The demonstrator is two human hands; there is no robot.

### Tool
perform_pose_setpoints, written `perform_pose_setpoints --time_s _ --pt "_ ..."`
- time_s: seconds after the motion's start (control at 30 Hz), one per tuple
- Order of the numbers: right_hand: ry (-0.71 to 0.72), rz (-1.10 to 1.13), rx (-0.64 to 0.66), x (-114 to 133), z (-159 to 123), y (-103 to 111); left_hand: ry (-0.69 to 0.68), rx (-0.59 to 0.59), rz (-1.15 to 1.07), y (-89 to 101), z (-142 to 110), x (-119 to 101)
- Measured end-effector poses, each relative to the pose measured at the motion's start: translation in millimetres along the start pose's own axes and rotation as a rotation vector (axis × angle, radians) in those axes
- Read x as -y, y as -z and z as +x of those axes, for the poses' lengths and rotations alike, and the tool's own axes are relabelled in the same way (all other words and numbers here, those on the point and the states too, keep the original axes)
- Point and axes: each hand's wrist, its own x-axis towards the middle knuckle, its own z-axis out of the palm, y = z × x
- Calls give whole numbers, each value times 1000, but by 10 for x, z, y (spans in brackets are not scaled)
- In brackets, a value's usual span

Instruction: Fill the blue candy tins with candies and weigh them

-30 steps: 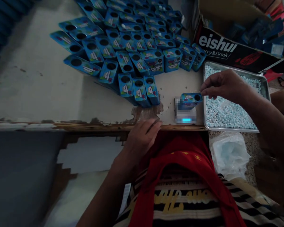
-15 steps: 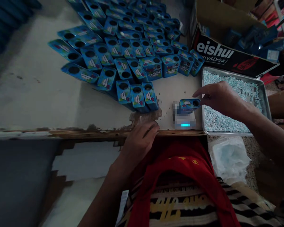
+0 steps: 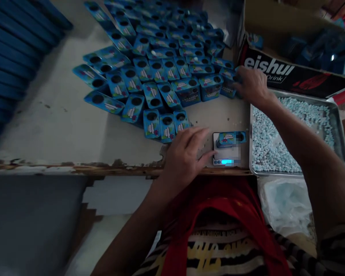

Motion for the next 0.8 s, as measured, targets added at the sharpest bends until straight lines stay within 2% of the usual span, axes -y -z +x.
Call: perform_pose_setpoints --time_s 0.1,0.2,0.33,0.43,0.53,0.6,0.63,0.7,0.8 --pt "-38 -146 98 202 32 -50 121 94 1 -9 81 -21" --pt "-58 -154 137 227 -112 71 224 145 86 28 177 -111" --pt "-29 -62 67 44 -574 391 218 195 145 1 315 -279" --pt "24 -27 7 -84 -1009 612 153 298 114 -216 428 -386" --pt "20 -76 -6 -109 -1402 711 155 396 78 -463 525 -472" --pt "23 -91 13 -63 -1613 702 167 407 38 -485 531 -513" --pt "29 -90 37 -23 -1701 679 171 382 18 -427 505 -520" --pt "61 -77 112 83 -1845 607 180 284 -3 -179 384 -490" --pt "134 -42 256 252 -2020 468 239 133 37 384 76 -302"
